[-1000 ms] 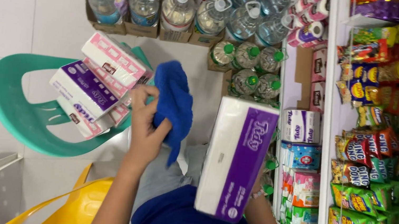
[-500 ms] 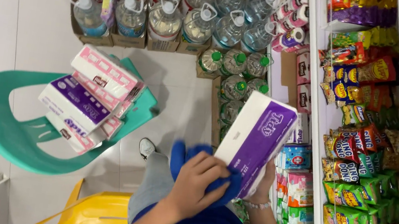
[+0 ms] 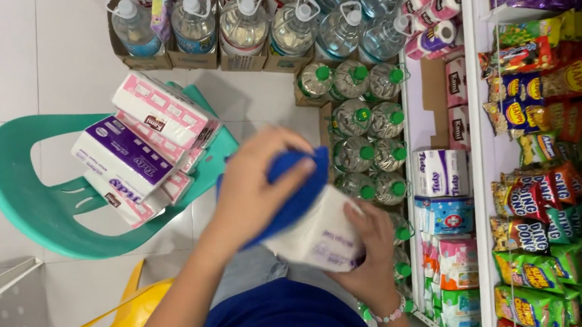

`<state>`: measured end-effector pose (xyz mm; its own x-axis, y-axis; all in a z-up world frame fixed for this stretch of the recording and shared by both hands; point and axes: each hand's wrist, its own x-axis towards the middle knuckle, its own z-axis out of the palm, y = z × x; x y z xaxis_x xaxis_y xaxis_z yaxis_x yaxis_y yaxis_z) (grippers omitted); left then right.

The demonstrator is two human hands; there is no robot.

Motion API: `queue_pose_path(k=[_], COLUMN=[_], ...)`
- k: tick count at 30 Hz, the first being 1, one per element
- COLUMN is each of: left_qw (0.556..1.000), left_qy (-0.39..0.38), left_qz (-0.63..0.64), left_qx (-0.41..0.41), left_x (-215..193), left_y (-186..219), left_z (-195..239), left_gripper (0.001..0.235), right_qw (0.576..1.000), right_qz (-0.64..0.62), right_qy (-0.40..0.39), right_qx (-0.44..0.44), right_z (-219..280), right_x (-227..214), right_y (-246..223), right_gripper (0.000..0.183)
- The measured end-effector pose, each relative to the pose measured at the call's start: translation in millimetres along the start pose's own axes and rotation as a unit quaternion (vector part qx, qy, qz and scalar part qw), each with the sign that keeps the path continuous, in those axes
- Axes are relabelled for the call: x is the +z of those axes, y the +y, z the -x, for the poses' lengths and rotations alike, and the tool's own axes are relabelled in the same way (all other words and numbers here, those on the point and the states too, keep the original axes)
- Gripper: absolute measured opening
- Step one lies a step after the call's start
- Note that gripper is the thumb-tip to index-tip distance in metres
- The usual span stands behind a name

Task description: The person picks up packages of tissue paper from a store shelf and wipes them with a blue cloth. They handle the packages one by one, cleaning the exterior before placing them on a green plastic chair.

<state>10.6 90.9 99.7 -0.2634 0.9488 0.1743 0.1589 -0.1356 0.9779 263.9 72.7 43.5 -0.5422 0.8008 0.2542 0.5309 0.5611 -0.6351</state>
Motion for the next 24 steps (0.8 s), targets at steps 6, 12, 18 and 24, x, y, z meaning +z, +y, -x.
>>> queue_pose_path(k=[6, 12, 18, 24], left_qw=[0.997, 0.991, 0.976, 0.845], left_qy=[0.012, -0.018, -0.084, -0.075], left_qz=[-0.073, -0.096, 0.197, 0.516], left_qx=[0.023, 0.089, -0.050, -0.121], left_x=[2.5, 21.3, 53.2, 106.0], left_y=[-16.9, 8.7, -96.3, -107.5], left_z=[24.4, 37.3, 40.2, 71.6], left_gripper=[0.015, 0.013, 0.013, 0.015], right_qw=[0.996, 0.975, 0.981, 0.956], right_qz=[-0.048, -0.187, -0.091, 0.008], right_qy=[0.042, 0.029, -0.008, -0.047], right_qx=[0.068, 0.114, 0.168, 0.289], right_z=[17.4, 21.3, 52.8, 136.1], right_x=[12.6, 6.3, -13.6, 1.1], right_y=[19.6, 25.1, 61.9, 187.1], right_gripper=[0.114, 0.120, 0.103, 0.077])
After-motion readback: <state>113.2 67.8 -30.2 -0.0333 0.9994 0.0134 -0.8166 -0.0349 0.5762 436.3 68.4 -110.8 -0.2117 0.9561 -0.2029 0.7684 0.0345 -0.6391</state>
